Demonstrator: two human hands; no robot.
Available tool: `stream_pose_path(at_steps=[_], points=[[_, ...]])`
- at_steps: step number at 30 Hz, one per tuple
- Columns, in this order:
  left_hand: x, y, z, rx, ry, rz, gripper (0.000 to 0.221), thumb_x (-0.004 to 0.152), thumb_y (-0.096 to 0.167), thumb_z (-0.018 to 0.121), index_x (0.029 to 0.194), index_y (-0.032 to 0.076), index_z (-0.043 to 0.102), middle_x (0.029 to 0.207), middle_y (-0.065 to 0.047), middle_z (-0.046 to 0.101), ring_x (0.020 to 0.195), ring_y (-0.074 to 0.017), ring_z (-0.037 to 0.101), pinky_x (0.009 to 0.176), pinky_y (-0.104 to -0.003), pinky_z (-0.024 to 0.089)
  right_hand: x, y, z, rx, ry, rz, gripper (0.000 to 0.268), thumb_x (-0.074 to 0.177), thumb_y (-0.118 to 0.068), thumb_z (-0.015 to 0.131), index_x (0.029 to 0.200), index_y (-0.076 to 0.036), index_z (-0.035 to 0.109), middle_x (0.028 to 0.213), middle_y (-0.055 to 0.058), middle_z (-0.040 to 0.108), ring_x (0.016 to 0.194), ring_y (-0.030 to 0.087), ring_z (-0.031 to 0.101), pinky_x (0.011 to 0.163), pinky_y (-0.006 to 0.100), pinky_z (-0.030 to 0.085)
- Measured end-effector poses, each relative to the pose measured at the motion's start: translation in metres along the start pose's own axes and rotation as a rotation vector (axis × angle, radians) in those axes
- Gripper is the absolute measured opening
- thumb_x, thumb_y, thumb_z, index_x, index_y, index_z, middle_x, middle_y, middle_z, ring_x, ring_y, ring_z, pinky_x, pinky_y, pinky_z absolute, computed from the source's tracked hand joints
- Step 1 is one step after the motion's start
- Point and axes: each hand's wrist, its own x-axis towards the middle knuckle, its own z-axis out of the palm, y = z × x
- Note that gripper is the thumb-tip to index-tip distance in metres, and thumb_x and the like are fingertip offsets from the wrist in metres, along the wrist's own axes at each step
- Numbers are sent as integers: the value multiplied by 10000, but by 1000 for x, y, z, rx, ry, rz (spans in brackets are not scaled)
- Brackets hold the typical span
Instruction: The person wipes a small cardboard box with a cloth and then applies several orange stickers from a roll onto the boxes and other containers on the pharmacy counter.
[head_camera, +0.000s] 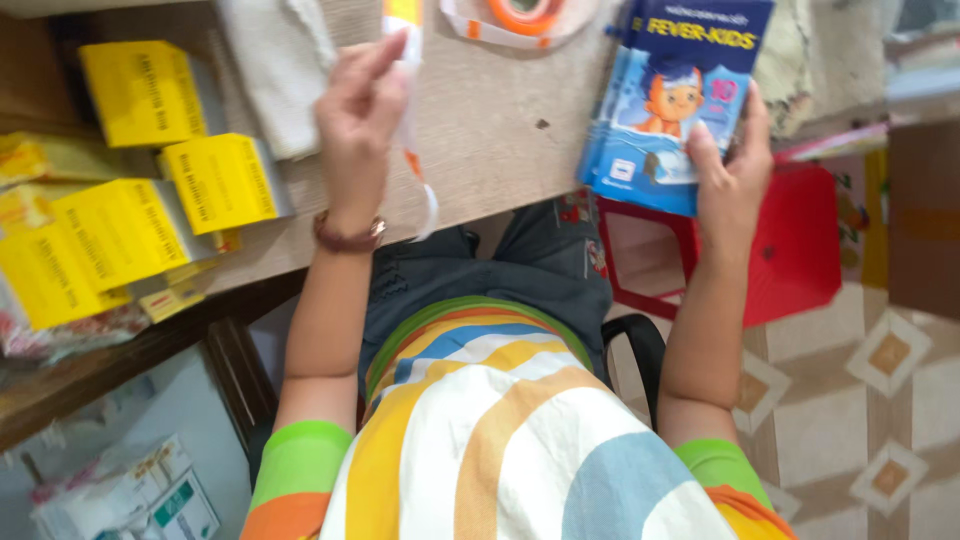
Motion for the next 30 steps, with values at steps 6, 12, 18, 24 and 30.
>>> stream_pose_path(at_steps=[6,12,18,24,30], points=[[5,-64,4,300,54,1,323,988,47,683,1308,69,722,1152,-22,687,917,-106,660,781,-252,552,1,-15,2,-816,102,-80,524,1013,-176,790,1500,-58,637,1181,172,733,973,220,674,861,328,523],[-11,-97,7,634,94,34,321,912,59,727,1229,105,749,1149,-81,676,923,-219,706,812,-346,580,-25,-63,5,-671,-148,-575,402,1000,-27,714,1392,-5,628,1286,234,677,1126,323,657,1007,401,533],[-23,-113,9,670,99,129,324,881,33,719,1193,105,765,1141,-94,663,996,-260,708,879,-367,589,-101,-82,30,-136,-913,-364,466,990,-35,714,1426,-29,550,1308,200,650,1139,294,643,1014,386,528],[-5,-101,9,176,50,-149,263,965,147,723,1209,50,746,1138,-101,727,961,-167,741,827,-321,633,-138,-67,20,-32,-1048,-206,538,979,-43,714,1460,-52,472,1330,166,623,1151,264,630,1020,370,523],[18,-81,0,-373,-15,-289,333,973,112,657,1278,-12,604,1274,-127,664,1097,-221,750,822,-372,664,-156,-74,35,-23,-1056,-132,616,969,-51,714,1495,-76,394,1352,131,596,1164,235,616,1027,354,517]])
